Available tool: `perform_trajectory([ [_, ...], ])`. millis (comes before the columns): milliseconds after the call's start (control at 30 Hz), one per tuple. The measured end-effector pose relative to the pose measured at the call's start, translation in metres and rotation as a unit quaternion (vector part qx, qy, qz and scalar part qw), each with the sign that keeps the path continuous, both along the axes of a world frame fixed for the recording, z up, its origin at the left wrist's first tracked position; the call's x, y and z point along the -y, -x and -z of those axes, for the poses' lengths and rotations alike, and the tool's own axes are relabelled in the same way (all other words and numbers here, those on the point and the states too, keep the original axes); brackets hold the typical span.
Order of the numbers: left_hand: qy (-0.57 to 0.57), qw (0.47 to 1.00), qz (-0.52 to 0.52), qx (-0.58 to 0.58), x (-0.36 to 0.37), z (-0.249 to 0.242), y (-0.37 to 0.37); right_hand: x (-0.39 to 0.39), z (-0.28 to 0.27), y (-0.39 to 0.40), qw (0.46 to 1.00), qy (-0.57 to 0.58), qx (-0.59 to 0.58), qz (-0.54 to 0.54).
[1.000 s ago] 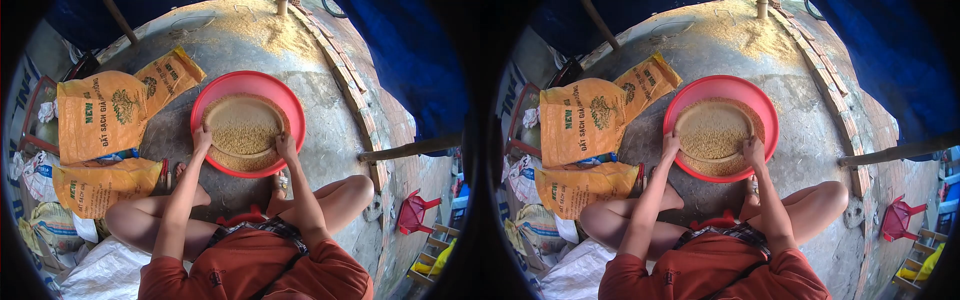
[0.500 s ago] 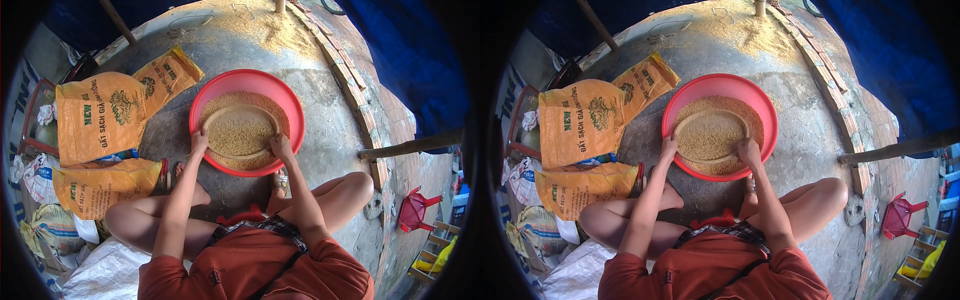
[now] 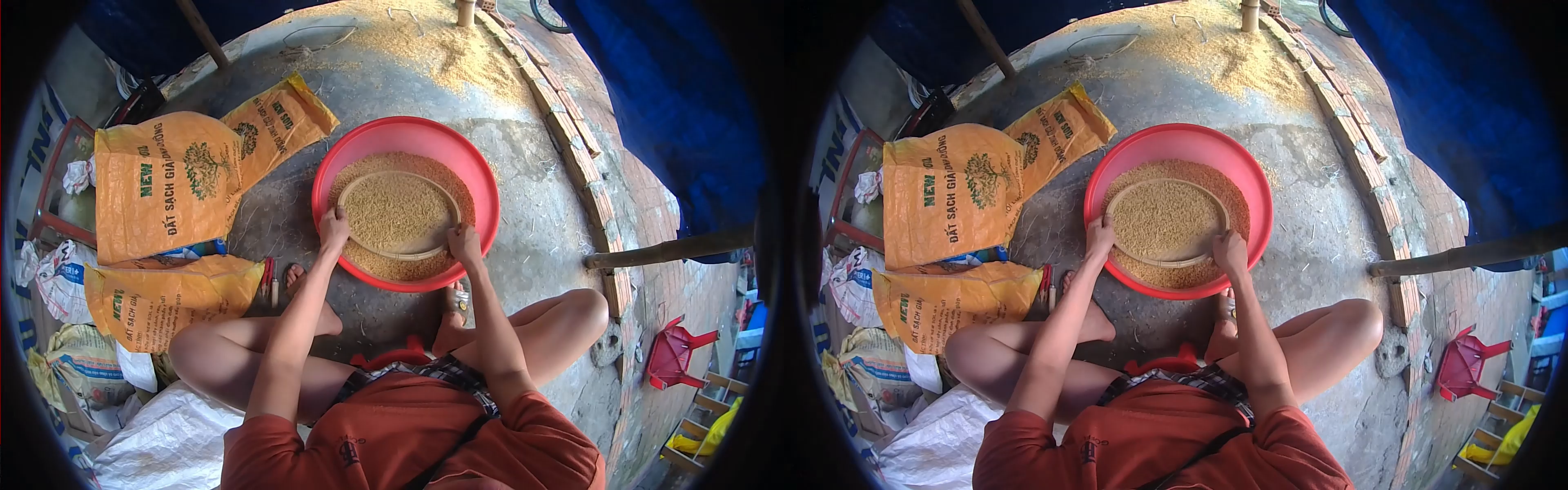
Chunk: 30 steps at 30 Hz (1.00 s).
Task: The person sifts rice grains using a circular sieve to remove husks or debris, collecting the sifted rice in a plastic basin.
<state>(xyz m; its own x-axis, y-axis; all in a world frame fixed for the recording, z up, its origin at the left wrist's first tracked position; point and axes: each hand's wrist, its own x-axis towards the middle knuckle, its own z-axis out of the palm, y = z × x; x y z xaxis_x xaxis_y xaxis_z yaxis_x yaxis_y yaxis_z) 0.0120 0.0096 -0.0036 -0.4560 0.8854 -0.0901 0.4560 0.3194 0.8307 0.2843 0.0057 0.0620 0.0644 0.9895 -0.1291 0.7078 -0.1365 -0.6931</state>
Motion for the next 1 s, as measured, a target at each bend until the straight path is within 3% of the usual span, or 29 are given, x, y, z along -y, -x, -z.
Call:
perform_trajectory([
  [67, -0.01, 1.0, 0.003, -0.018, -0.005, -0.005, 0.005, -0.003, -0.005, 0.004, 1.0, -0.015, -0.006, 0.004],
  [133, -0.126, 0.99, -0.008, -0.055, -0.006, -0.039, 0.002, -0.006, -0.014, 0.005, 0.992, -0.125, 0.002, -0.009],
  [167, -0.129, 0.99, -0.008, -0.055, -0.006, -0.062, -0.002, -0.008, -0.02, 0.005, 0.984, -0.178, 0.007, -0.016],
  [233, -0.252, 0.965, -0.002, 0.074, -0.002, -0.115, -0.008, -0.003, -0.064, 0.013, 0.971, -0.234, -0.057, -0.006],
  [267, -0.253, 0.965, -0.003, 0.074, 0.0, -0.133, -0.007, -0.002, -0.078, 0.017, 0.95, -0.286, -0.121, 0.004],
  [333, -0.229, 0.973, 0.0, 0.037, 0.005, -0.156, -0.006, -0.005, -0.077, 0.02, 0.951, -0.278, -0.131, 0.016],
  [433, -0.206, 0.978, -0.001, 0.046, -0.001, -0.126, -0.004, -0.01, -0.043, 0.021, 0.952, -0.233, -0.192, 0.037],
  [467, -0.339, 0.938, -0.048, -0.055, -0.013, -0.089, -0.004, -0.011, -0.018, 0.017, 0.971, -0.188, -0.143, 0.028],
  [500, -0.341, 0.937, -0.048, -0.055, -0.014, -0.06, -0.001, -0.011, 0.001, 0.014, 0.985, -0.142, -0.092, 0.019],
  [567, -0.067, 0.997, -0.046, -0.019, 0.0, -0.02, 0.008, -0.003, 0.023, 0.01, 0.992, -0.113, -0.06, 0.017],
  [667, -0.022, 0.999, -0.043, 0.001, 0.004, -0.007, 0.009, -0.003, 0.024, 0.007, 0.995, -0.096, -0.015, 0.015],
  [733, -0.063, 0.997, -0.042, -0.02, 0.0, -0.028, 0.008, -0.001, 0.012, 0.009, 0.994, -0.105, -0.001, 0.013],
  [800, -0.108, 0.992, -0.042, -0.039, -0.006, -0.066, 0.004, -0.007, -0.016, 0.009, 0.97, -0.236, -0.05, 0.001],
  [833, -0.175, 0.984, -0.036, 0.006, -0.006, -0.095, 0.001, -0.009, -0.036, 0.011, 0.97, -0.239, -0.049, 0.001],
  [900, -0.237, 0.97, -0.027, 0.054, 0.001, -0.138, -0.005, -0.007, -0.07, 0.014, 0.937, -0.274, -0.218, 0.005],
  [967, -0.305, 0.952, -0.006, 0.029, 0.007, -0.164, -0.009, -0.004, -0.081, 0.017, 0.938, -0.267, -0.22, 0.019],
  [1000, -0.287, 0.958, -0.004, 0.015, 0.007, -0.161, -0.01, -0.002, -0.083, 0.017, 0.939, -0.259, -0.224, 0.028],
])
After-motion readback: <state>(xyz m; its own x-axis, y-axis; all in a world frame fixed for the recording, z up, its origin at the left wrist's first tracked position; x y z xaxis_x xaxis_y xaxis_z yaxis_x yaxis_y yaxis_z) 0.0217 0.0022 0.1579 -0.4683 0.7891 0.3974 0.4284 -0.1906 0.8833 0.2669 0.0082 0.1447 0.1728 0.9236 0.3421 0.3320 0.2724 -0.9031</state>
